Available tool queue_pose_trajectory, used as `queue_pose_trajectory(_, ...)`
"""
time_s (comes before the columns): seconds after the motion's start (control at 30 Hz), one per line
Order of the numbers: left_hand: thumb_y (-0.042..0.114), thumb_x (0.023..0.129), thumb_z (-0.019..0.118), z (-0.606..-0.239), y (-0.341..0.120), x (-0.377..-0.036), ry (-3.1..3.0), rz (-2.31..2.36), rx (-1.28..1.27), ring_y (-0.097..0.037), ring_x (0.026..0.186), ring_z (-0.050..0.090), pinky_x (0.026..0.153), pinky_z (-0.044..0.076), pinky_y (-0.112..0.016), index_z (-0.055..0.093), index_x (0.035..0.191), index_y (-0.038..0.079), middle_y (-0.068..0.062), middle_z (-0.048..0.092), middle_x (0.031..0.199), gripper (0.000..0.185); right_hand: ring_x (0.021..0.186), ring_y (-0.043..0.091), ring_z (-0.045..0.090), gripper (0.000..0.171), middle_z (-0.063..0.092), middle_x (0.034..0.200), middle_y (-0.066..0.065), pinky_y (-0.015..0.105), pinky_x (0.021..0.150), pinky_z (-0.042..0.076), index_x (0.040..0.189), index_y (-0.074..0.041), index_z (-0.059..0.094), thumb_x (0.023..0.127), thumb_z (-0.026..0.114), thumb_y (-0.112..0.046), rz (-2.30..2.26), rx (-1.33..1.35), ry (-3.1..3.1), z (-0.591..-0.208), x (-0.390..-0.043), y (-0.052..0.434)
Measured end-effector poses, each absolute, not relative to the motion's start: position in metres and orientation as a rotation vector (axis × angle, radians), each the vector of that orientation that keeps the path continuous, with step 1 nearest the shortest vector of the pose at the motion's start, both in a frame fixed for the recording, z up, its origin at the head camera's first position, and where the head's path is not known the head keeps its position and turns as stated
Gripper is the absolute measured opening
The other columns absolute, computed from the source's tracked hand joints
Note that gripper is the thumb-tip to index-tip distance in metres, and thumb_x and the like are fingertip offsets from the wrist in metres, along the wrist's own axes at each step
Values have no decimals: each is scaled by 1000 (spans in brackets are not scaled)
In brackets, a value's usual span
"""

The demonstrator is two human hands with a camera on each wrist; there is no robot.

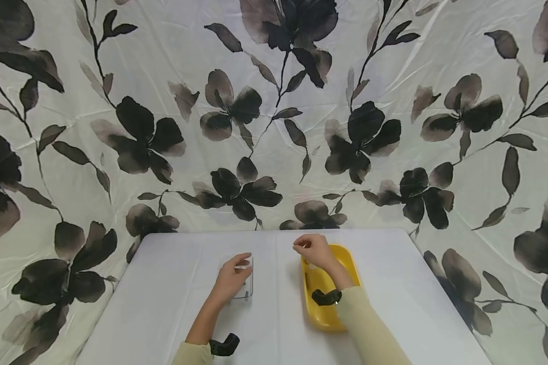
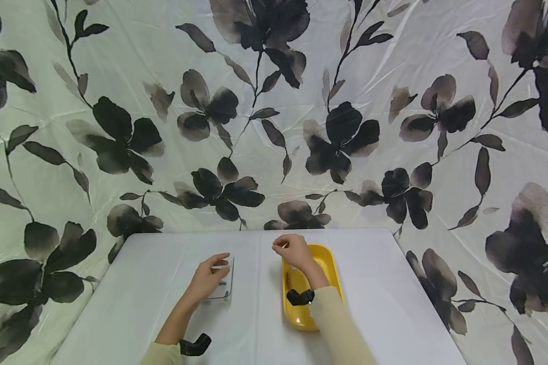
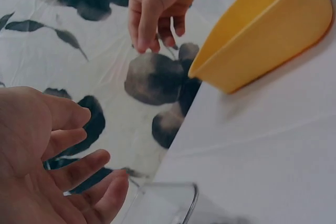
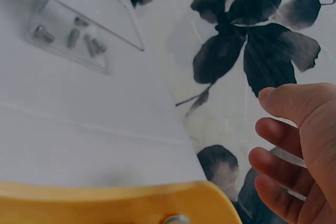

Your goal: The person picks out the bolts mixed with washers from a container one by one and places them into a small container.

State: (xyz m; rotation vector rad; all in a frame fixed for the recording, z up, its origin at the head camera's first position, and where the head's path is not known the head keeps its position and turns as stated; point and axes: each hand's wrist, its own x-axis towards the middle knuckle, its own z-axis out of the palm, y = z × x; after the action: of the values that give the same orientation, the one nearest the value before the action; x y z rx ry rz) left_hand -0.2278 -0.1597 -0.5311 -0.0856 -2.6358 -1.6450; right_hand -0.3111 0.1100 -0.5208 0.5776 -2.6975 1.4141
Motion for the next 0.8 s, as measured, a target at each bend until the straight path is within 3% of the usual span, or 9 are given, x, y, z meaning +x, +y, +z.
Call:
queue_pose_trajectory(0.37,21,94,64,-538,-106,-231,-2734,-1802,-158,-26,97,62,75,56,-36,52,138,9,-16,56,125,47,73,14,59,5,69,81,-3,30,67,52,91,-8,75,87,73,-10,1353,501,-2702,-536,-314,137)
queue_pose_trajectory(0.67,27,90,71,-568,-76,-228,-2727,-2087,-74,-26,100,61,73,58,-35,44,145,14,-16,51,129,63,75,13,59,9,69,84,-3,28,65,51,91,-9,76,88,74,-17,1357,393,-2802,-569,-309,153)
queue_pose_trajectory(0.8,26,89,72,-579,-70,-225,-2693,-2153,-101,-29,102,61,73,59,-36,42,147,14,-19,49,131,66,70,15,60,8,69,81,1,28,61,53,89,-4,75,85,75,-11,1379,363,-2768,-580,-304,154)
